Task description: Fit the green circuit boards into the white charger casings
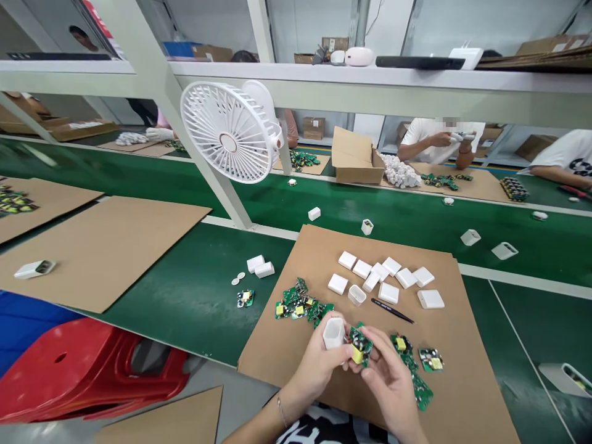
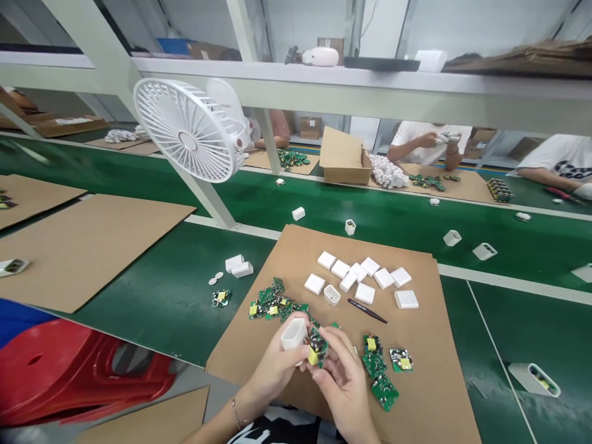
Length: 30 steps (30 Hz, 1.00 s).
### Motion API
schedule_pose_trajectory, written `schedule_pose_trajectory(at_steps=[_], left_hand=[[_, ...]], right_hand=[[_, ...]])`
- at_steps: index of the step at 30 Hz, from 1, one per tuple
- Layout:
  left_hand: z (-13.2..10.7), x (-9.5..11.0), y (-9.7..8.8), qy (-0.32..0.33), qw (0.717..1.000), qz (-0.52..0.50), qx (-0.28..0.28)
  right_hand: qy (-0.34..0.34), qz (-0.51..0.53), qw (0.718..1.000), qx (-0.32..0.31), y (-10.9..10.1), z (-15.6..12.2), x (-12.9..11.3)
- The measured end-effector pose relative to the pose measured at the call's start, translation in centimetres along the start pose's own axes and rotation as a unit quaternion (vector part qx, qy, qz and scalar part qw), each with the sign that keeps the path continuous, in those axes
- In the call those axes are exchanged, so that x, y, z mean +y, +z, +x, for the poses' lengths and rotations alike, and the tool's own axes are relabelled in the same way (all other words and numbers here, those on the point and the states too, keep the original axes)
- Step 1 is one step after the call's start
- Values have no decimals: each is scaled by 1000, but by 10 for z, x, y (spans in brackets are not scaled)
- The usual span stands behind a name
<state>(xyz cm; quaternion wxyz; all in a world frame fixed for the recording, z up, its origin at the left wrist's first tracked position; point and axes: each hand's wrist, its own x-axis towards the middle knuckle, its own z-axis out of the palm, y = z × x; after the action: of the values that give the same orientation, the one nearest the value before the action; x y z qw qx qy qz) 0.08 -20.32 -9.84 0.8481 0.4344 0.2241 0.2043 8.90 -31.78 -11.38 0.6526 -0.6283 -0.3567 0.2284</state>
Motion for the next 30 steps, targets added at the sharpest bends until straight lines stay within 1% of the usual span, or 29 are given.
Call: schedule_pose_trajectory(at_steps=[3,4,5,6,7,8,9,10,11,13,15,18,22,26,30], left_hand=[[2,4,5,-60,995,-75,5],[2,5,5,-62,995,-76,-4],[2,8,5,-49,997,-58,-20],[2,10,5,-23,999,-17,-37],[1,13,4,14,998,46,-49],[1,16,3,55,989,125,-54],[0,20,2,92,972,208,-52],[0,23,0,122,950,284,-46],[0,26,0,143,927,344,-42],[-1,30,-1,167,894,412,-55],[-2,33,-1,175,879,437,-79],[-2,35,0,182,864,458,-102],[-2,38,1,196,848,480,-108],[-2,39,0,219,833,495,-110],[-3,38,-3,243,817,509,-119]], right_hand=[[-111,-98,989,-20,-8,5,-5],[-145,-117,982,-19,-10,7,-6],[-167,-123,978,-14,-11,8,-6],[-172,-115,978,-1,-12,9,-5],[-160,-94,982,18,-13,9,-5],[-137,-62,988,41,-13,8,-4],[-112,-25,991,62,-13,7,-4],[-94,10,992,77,-13,5,-4],[-88,37,992,83,-13,4,-4],[-98,51,992,69,-12,2,-6],[-110,34,993,36,-12,3,-8],[-117,-7,993,-4,-13,7,-8],[-162,-87,982,-29,-12,12,-9],[-222,-160,962,-25,-11,16,-16],[-310,-212,926,-26,-11,21,-20]])
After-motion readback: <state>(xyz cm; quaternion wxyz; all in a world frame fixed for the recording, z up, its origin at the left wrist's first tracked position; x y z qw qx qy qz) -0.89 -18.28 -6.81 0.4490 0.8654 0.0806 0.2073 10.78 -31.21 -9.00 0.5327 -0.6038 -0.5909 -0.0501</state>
